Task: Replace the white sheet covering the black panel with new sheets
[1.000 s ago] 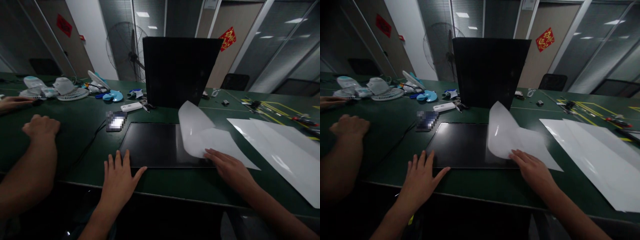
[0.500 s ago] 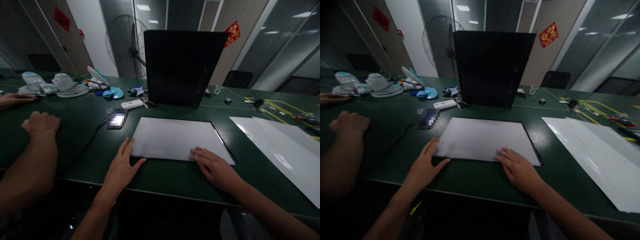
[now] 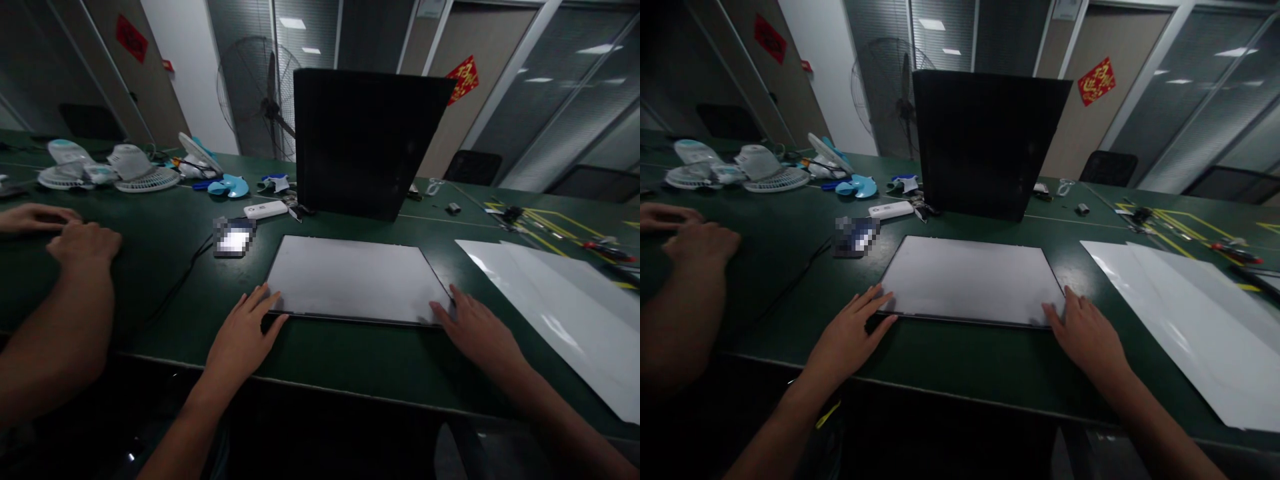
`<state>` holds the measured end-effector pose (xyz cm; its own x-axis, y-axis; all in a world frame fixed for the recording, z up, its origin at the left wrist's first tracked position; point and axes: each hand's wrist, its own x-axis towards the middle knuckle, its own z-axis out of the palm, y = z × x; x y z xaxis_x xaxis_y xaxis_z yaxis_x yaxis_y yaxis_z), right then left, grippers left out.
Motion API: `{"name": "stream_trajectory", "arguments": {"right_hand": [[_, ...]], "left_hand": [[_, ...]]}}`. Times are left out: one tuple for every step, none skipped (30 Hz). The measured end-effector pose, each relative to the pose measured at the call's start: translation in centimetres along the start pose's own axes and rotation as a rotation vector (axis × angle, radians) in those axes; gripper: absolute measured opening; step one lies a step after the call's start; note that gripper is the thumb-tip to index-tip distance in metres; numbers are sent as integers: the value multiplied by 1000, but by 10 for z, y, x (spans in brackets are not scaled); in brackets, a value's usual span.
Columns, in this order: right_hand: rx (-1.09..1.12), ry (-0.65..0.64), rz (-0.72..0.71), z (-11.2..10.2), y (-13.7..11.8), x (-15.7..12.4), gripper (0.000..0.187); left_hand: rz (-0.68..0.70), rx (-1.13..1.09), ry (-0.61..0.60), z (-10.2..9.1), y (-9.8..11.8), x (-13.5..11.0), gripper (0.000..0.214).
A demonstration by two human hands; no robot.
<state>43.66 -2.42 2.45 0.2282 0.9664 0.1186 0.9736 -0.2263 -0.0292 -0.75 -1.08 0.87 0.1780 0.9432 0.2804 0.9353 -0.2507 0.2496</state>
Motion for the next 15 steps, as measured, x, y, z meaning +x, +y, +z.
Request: {"name": "stream_trajectory", "arguments": {"right_hand": [[0, -6, 4, 1, 1, -3, 82], [5, 8, -19, 3, 1, -7, 82], [10, 41, -54, 5, 0, -13, 81], [15, 79, -91, 6, 0, -18, 80], [22, 111, -121, 8, 0, -22, 79], [32, 130, -138, 9, 3, -24, 78], [38, 133, -141, 9, 10, -24, 77], [35, 126, -131, 8, 20, -21, 76], [19, 121, -108, 6, 35, -17, 76], [-13, 116, -79, 5, 53, -10, 76], [-60, 122, -39, 3, 74, -2, 78], [-115, 145, 19, 3, 97, 5, 79], [-180, 141, 71, 4, 120, 12, 82], [-232, 134, 150, 5, 142, 17, 86], [-255, 124, 229, 8, 161, 20, 90]], "left_hand": [[-1, 3, 5, 0, 0, 0, 50], [-3, 5, 7, 1, 0, -1, 52], [-8, 6, 8, 1, 0, -1, 54], [-16, 7, 9, 1, 0, -1, 55], [-26, 9, 11, 1, 0, -1, 56], [-34, 10, 15, 2, 0, -1, 57], [-39, 9, 22, 2, 0, -1, 57], [-39, 5, 27, 2, 0, -2, 57], [-36, 0, 32, 2, 0, -2, 57], [-35, -6, 33, 2, 1, -2, 57], [-35, -10, 32, 2, 1, -2, 57], [-40, -12, 28, 1, 1, -2, 57], [-45, -11, 24, 1, 1, -2, 57], [-49, -7, 23, 1, 1, -2, 57], [-49, -3, 23, 2, 0, -2, 58]]}}
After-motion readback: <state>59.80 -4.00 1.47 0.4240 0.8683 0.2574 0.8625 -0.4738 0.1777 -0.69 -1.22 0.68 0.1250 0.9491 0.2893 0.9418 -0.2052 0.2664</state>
